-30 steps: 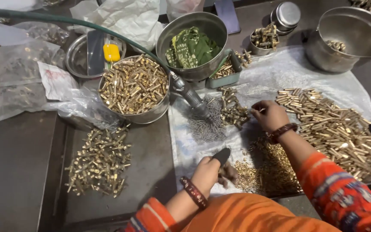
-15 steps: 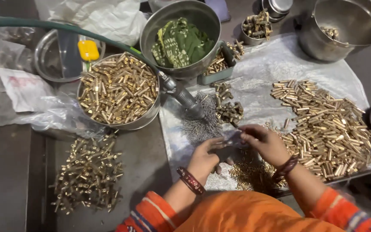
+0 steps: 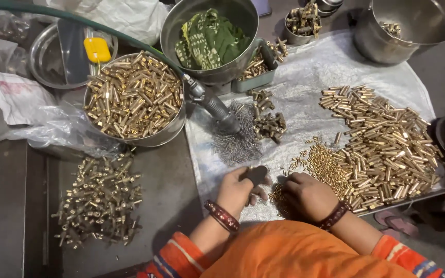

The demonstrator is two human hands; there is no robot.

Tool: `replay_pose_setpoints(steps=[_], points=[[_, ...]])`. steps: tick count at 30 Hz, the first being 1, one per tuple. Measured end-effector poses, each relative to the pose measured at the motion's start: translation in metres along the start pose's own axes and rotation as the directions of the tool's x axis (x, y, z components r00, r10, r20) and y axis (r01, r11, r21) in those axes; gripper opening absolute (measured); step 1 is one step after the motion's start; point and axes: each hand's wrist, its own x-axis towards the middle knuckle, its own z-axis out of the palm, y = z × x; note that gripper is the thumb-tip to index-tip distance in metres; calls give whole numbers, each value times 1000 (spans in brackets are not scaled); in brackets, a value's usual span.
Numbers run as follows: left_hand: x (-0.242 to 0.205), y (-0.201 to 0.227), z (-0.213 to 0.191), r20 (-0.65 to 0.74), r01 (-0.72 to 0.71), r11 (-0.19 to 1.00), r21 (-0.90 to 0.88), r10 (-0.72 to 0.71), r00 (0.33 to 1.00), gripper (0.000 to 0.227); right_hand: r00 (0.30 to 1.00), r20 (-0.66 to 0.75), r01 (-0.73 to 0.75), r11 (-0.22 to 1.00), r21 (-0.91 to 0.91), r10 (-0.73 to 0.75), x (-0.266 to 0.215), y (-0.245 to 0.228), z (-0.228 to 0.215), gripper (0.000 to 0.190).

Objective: The person sits at a workbench covered with piles of brass cylindrical fittings and picks up individual parts one at a time, rubbing each against a small black pad and placing it into sorted piles on the metal tray. A rotary grinding tool rests on the bench among the parts while the person continues handling and separating the fittings.

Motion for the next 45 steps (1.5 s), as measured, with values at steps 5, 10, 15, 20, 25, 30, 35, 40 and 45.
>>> replay_pose_setpoints(steps=[5, 10, 15, 20, 25, 30, 35, 40, 45], points=[[-12, -4, 5, 86, 95, 995, 26, -97, 992, 24, 991, -98, -73, 983, 168, 91, 6, -4, -24, 29], [-16, -3, 19, 96, 54, 963, 264, -82, 992, 25, 989, 13, -149, 986, 79, 149, 9, 10, -23, 33], [0, -19, -4, -119, 2, 990, 144, 16, 993, 23, 982, -81, -161, 980, 118, 171, 12, 18, -18, 25], [-2, -14, 3, -70, 6, 997, 76, -1, 998, 25, 999, 50, 7, 982, 188, -17, 17, 2, -12, 25], [7, -14, -7, -90, -15, 997, 72, 21, 996, 21, 986, 160, 14, 983, 185, -44, 16, -20, -11, 28], [3, -4, -11, -118, -16, 998, 58, 22, 993, 21, 951, 276, 158, 987, -36, -142, 14, -10, 2, 27], [5, -12, -8, -94, 38, 983, 181, -21, 995, 21, 957, 206, 233, 966, -113, -207, 9, -1, 21, 33], [18, -50, -14, -1, -79, 977, 199, 81, 997, 21, 942, 330, 108, 987, -120, -62, 7, -20, -4, 35], [3, -26, -8, 7, 79, 949, 307, -85, 996, 26, 975, -27, -194, 897, 397, 222, 7, -29, -29, 32]])
